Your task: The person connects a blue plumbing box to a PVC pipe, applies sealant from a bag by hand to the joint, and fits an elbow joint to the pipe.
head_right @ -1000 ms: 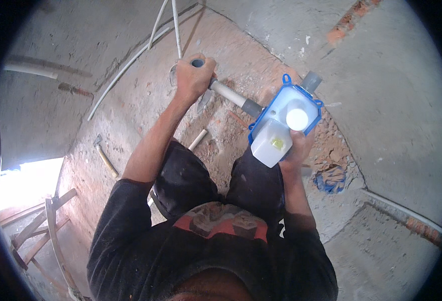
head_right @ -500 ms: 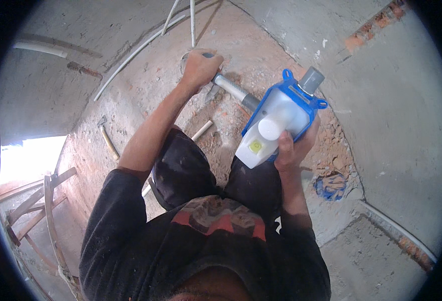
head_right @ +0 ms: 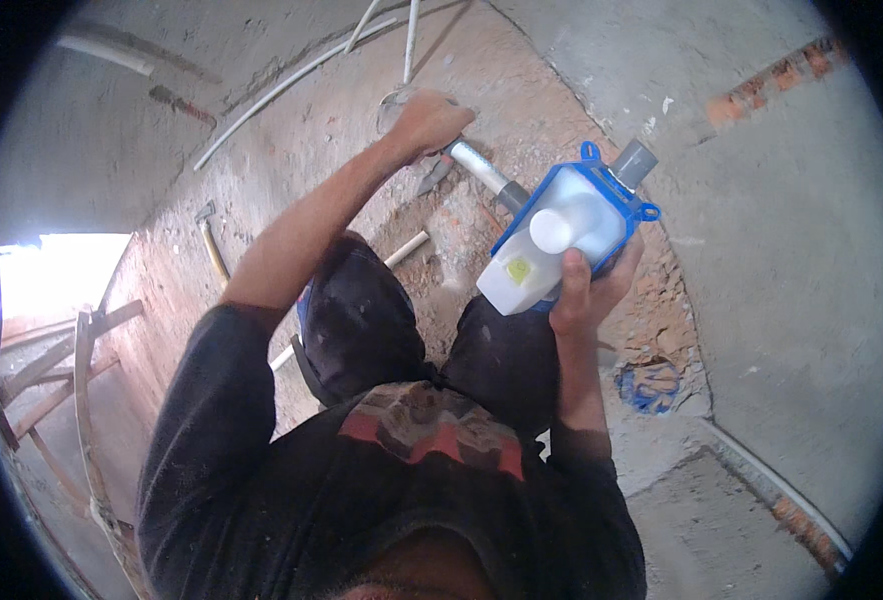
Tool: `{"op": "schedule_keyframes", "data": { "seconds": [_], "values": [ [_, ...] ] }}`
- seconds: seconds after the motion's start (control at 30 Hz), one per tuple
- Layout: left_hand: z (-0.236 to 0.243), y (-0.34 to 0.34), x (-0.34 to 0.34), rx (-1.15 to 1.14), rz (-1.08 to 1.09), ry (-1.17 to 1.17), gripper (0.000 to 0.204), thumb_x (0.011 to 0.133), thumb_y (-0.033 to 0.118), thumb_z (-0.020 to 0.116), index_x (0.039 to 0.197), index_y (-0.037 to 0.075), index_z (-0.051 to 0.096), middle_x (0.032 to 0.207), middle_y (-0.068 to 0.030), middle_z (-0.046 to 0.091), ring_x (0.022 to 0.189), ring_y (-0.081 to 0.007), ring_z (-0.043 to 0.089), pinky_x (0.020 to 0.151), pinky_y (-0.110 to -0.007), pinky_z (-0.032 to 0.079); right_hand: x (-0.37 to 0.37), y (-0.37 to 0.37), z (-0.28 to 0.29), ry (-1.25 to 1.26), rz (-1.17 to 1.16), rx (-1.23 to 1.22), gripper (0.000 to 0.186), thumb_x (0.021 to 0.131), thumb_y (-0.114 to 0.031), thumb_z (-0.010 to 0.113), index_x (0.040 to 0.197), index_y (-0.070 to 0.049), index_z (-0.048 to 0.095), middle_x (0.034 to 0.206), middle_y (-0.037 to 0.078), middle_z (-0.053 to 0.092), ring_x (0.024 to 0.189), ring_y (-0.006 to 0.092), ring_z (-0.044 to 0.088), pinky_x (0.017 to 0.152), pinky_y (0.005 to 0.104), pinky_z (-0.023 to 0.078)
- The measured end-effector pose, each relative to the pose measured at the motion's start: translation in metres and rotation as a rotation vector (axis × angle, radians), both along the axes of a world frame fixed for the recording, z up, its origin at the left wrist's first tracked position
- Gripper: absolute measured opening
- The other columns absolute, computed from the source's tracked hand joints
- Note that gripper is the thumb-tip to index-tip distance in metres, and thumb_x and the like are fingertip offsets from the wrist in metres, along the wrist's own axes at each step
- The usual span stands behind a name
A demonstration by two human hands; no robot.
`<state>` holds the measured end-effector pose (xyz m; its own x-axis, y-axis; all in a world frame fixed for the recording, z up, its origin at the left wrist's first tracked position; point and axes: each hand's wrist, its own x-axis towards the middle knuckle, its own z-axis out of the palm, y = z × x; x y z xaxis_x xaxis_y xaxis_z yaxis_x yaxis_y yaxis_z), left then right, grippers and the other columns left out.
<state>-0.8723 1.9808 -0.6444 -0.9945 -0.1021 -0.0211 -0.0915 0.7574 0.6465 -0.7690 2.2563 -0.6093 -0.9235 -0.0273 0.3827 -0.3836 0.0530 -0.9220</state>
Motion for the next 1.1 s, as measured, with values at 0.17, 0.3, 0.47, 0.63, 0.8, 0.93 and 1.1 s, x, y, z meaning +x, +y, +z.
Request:
{"op": "schedule_keyframes", "data": {
  "seconds": [0.17,0.3,0.47,0.63,0.8,0.93,1.1],
  "values": [
    [0.01,0.004,0.003,0.103,0.043,-0.131,0.042,0.082,0.034,0.053,0.068,-0.004,0.067,0.058,-0.0176,0.062,0.055,-0.0253,0.064,0.057,-0.039,0.051,-0.001,0.002,-0.007,0.015,0.02,-0.021,0.077,0.083,-0.04,0.067,0.135,0.006,0.035,0.121,0.017,0.05,0.113,0.0251,0.052,0.098,0.0388,0.041],
    [0.01,0.004,0.015,0.359,0.187,0.006,0.033,0.081,0.028,0.063,0.067,-0.002,0.067,0.059,-0.0093,0.063,0.055,-0.0189,0.061,0.054,-0.034,0.048,-0.001,0.005,-0.007,0.042,0.031,-0.009,0.082,0.08,-0.045,0.069,0.137,0.004,0.035,0.122,0.016,0.049,0.113,0.0251,0.052,0.097,0.0394,0.042],
    [0.026,0.013,0.04,0.5,0.241,0.079,0.026,0.078,0.025,0.07,0.074,-0.001,0.068,0.061,-0.0086,0.065,0.056,-0.0168,0.061,0.056,-0.034,0.048,-0.003,0.013,-0.013,-0.07,-0.005,-0.125,0.076,0.079,-0.042,0.067,0.133,0.004,0.041,0.118,0.014,0.054,0.108,0.023,0.055,0.093,0.0369,0.045],
    [0.046,0.015,0.054,0.544,0.219,0.126,0.03,0.081,0.03,0.072,0.077,0.0,0.068,0.061,-0.0063,0.065,0.055,-0.0128,0.06,0.053,-0.032,0.047,-0.008,0.029,-0.027,-0.213,-0.038,-0.23,0.056,0.079,-0.031,0.061,0.122,0.004,0.053,0.11,0.011,0.061,0.098,0.0197,0.06,0.085,0.0328,0.049],
    [0.055,0.016,0.065,0.566,0.176,0.164,0.036,0.084,0.036,0.07,0.08,0.0,0.066,0.06,-0.0062,0.065,0.052,-0.0113,0.059,0.049,-0.03,0.045,-0.004,0.035,-0.024,-0.363,-0.017,-0.381,0.053,0.082,-0.03,0.057,0.124,0.003,0.054,0.112,0.012,0.061,0.098,0.0199,0.062,0.083,0.0348,0.052],
    [0.057,0.021,0.076,0.551,0.228,0.212,0.041,0.086,0.041,0.069,0.079,0.0,0.066,0.06,-0.0062,0.064,0.05,-0.0112,0.059,0.046,-0.029,0.045,0.001,0.033,-0.019,-0.339,-0.022,-0.384,0.058,0.083,-0.034,0.058,0.128,0.002,0.052,0.114,0.012,0.06,0.1,0.0208,0.063,0.084,0.0355,0.053],
    [0.048,0.018,0.082,0.641,0.198,0.238,0.048,0.093,0.048,0.059,0.083,0.002,0.064,0.06,-0.0051,0.062,0.049,-0.0121,0.058,0.043,-0.03,0.044,0.001,0.046,-0.039,-0.296,-0.019,-0.351,0.064,0.085,-0.038,0.06,0.133,0.002,0.047,0.12,0.012,0.057,0.104,0.022,0.061,0.086,0.0369,0.053]
  ]
}}
